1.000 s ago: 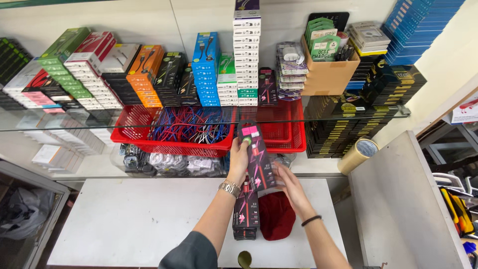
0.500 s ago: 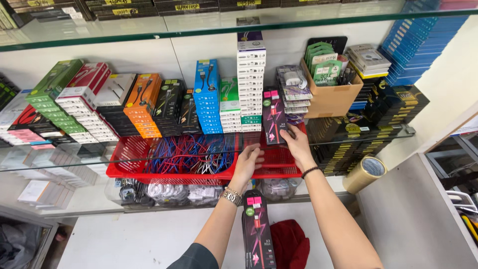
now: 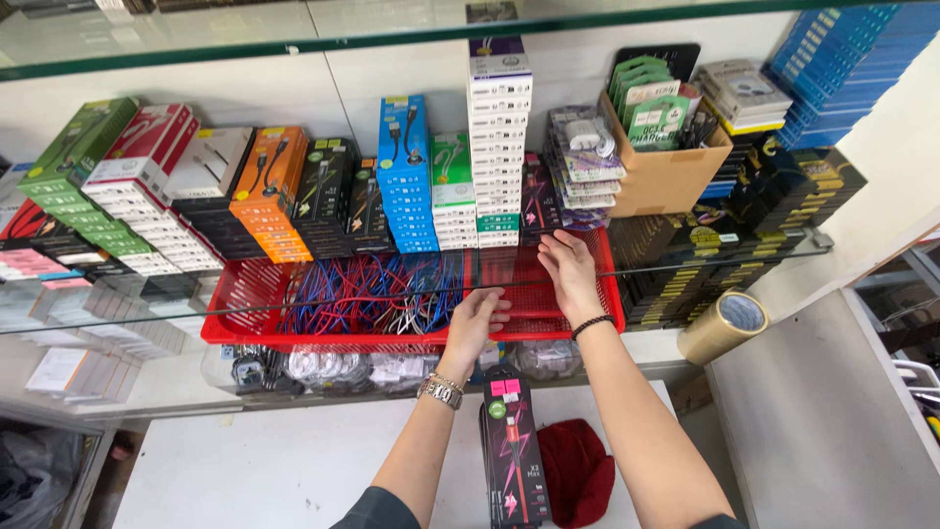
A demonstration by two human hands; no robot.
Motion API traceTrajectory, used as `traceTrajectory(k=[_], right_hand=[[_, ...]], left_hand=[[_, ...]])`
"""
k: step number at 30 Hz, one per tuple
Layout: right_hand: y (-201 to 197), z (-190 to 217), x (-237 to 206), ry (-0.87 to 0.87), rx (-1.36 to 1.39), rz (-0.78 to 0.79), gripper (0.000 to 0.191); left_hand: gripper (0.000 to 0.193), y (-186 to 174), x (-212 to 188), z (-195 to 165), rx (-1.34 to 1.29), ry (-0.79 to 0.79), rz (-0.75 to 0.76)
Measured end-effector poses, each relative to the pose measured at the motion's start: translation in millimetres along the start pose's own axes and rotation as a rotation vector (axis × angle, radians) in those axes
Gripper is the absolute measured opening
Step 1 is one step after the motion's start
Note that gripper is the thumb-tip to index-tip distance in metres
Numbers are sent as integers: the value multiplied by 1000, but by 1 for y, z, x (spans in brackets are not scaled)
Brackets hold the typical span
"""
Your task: The person unpacks packaged phone accessories from a cardboard box, wipes product boxes with a red cloth, and stacks the boxes on a glass display shelf, arranging them in rows with other boxed products.
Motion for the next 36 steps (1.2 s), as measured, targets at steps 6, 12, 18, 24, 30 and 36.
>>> traceTrajectory(k=[6, 12, 18, 24, 30, 36], right_hand=[[-46, -1, -101, -1, -507, 84, 22], [-106, -51, -219, 461, -1813, 379, 85], [-158, -106, -296, 386, -1944, 340, 84], [-149, -35, -242, -43, -1119, 50, 55], [19, 30, -288, -628, -1149, 351, 50], [51, 75, -273, -845, -1204, 59, 27]], left_hand=[[61, -16, -69, 18, 363, 125, -109], [143, -22, -118, 71, 621, -50, 40], [110, -25, -135, 112, 276, -280, -74], [58, -22, -135, 62, -219, -2, -256], [60, 33, -115, 23, -673, -65, -77], [65, 55, -121, 5, -645, -79, 102]])
Point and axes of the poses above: each hand's wrist, its own x-axis towards the middle knuckle, its own y-axis out of the palm, z = x × y, the point moved 5 cm from there along x, towards the middle knuckle, and after that the axes turned 2 degrees about y, right-handed, at the moved point
